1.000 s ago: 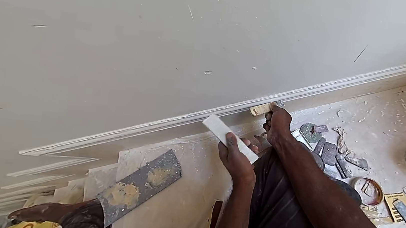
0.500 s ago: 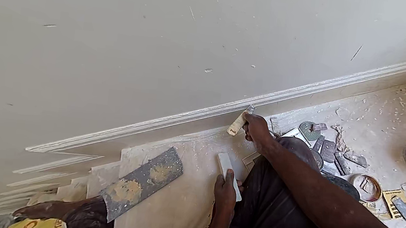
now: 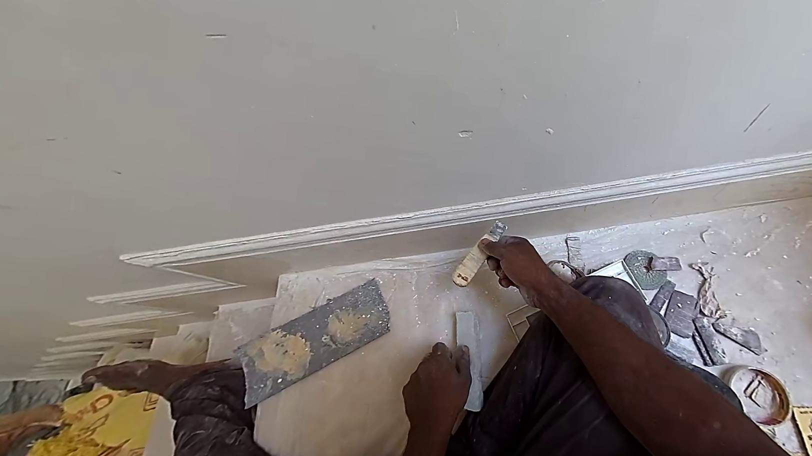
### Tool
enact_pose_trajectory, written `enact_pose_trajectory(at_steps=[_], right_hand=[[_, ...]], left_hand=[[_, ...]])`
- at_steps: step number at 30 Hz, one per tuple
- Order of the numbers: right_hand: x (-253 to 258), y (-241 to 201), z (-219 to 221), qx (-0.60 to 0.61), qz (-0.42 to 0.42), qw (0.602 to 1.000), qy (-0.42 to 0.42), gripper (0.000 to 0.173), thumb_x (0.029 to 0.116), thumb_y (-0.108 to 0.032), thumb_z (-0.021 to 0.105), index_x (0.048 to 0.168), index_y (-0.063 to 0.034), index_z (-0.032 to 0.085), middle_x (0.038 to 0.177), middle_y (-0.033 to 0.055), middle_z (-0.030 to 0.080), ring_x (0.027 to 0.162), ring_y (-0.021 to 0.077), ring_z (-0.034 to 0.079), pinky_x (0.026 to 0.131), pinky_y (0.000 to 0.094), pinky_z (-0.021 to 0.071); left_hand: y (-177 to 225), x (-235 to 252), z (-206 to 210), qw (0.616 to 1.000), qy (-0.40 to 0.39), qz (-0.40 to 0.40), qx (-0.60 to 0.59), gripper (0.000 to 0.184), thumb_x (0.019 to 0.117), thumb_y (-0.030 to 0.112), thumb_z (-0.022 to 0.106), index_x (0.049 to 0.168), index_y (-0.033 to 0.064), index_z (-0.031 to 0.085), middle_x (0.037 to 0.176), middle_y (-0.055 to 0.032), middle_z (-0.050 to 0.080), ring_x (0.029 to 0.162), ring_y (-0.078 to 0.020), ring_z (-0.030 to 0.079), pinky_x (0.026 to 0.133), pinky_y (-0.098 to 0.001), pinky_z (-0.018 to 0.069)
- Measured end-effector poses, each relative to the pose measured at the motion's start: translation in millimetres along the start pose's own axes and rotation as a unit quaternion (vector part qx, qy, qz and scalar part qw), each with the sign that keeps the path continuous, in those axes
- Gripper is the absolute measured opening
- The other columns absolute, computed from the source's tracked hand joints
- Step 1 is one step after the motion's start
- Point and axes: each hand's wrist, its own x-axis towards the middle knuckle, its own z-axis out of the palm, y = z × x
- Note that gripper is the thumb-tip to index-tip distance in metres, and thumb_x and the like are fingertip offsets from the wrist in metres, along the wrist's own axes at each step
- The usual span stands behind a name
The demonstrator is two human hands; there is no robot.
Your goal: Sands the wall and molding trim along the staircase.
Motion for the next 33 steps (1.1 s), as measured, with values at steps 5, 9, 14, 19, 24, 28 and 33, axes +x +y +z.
enact_pose_trajectory(at_steps=[5,9,14,19,24,28,33], right_hand=[[0.7,4.0,6.0,-0.032,-0.014,0.997,-0.070,0.033,0.1081,-0.030,0.055,0.084,-0.0081,0.054,0.066,-0.0002,0.050,0.049,0.0067,0.042,0.047,0.0213,0.0372],[-6.7,6.4,9.3,-0.004,-0.033,0.986,-0.166,0.029,0.1087,-0.026,0.054,0.086,-0.0080,0.055,0.066,-0.0016,0.050,0.049,0.0049,0.043,0.046,0.0187,0.0383],[-10.6,9.6,-3.4,-0.034,-0.078,0.969,-0.231,0.026,0.1077,-0.019,0.055,0.085,-0.0080,0.058,0.068,-0.0024,0.052,0.053,0.0043,0.044,0.050,0.0186,0.0392],[-18.7,22.8,4.6,-0.239,-0.103,0.916,-0.305,0.036,0.1072,-0.026,0.057,0.077,-0.0078,0.057,0.062,-0.0027,0.049,0.052,0.0049,0.042,0.051,0.0227,0.0354],[-40.6,39.2,32.2,-0.429,-0.156,0.834,-0.310,0.024,0.1081,-0.018,0.054,0.110,-0.0024,0.072,0.096,0.0101,0.068,0.086,0.0183,0.064,0.080,0.0384,0.0516],[-69.4,71.3,46.2,-0.604,-0.126,0.709,-0.341,0.031,0.0997,-0.012,0.061,0.130,-0.0076,0.066,0.115,0.0180,0.070,0.108,0.0367,0.068,0.092,0.0607,0.0525],[-61.2,77.0,56.7,-0.650,-0.093,0.714,-0.244,0.024,0.0964,-0.015,0.063,0.116,-0.0026,0.061,0.103,0.0190,0.067,0.095,0.0377,0.068,0.080,0.0609,0.0539]], left_hand=[[-15.3,15.7,-15.1,0.941,0.136,0.061,-0.305,0.039,0.1089,0.036,0.052,0.119,0.0011,0.064,0.095,-0.0153,0.070,0.083,-0.0306,0.069,0.079,-0.0549,0.0562],[-8.5,27.1,-33.4,0.854,0.075,0.108,-0.503,0.043,0.1144,0.034,0.033,0.129,0.0030,0.058,0.107,-0.0141,0.071,0.086,-0.0241,0.073,0.073,-0.0420,0.0611],[6.3,15.4,-42.8,0.695,-0.072,0.124,-0.704,0.069,0.1114,0.053,0.011,0.118,0.0072,0.063,0.097,-0.0107,0.074,0.069,-0.0150,0.071,0.053,-0.0246,0.0554],[-3.2,-0.8,-27.2,0.752,-0.071,0.122,-0.643,0.041,0.1103,0.046,0.042,0.110,0.0134,0.067,0.065,-0.0008,0.054,0.044,-0.0055,0.041,0.041,-0.0171,0.0344],[-61.5,-3.9,-29.8,0.796,0.016,0.035,-0.604,0.041,0.1128,0.038,0.039,0.119,0.0053,0.063,0.072,0.0009,0.056,0.050,-0.0052,0.046,0.046,-0.0194,0.0403],[-119.7,-16.8,-9.3,0.799,0.017,-0.068,-0.597,0.036,0.1125,0.032,0.043,0.116,0.0036,0.064,0.072,0.0002,0.057,0.051,-0.0058,0.049,0.046,-0.0203,0.0433],[-133.7,-20.2,-1.2,0.776,0.045,-0.044,-0.628,0.031,0.1123,0.030,0.044,0.111,0.0047,0.061,0.070,0.0015,0.056,0.050,-0.0059,0.050,0.047,-0.0202,0.0449]])
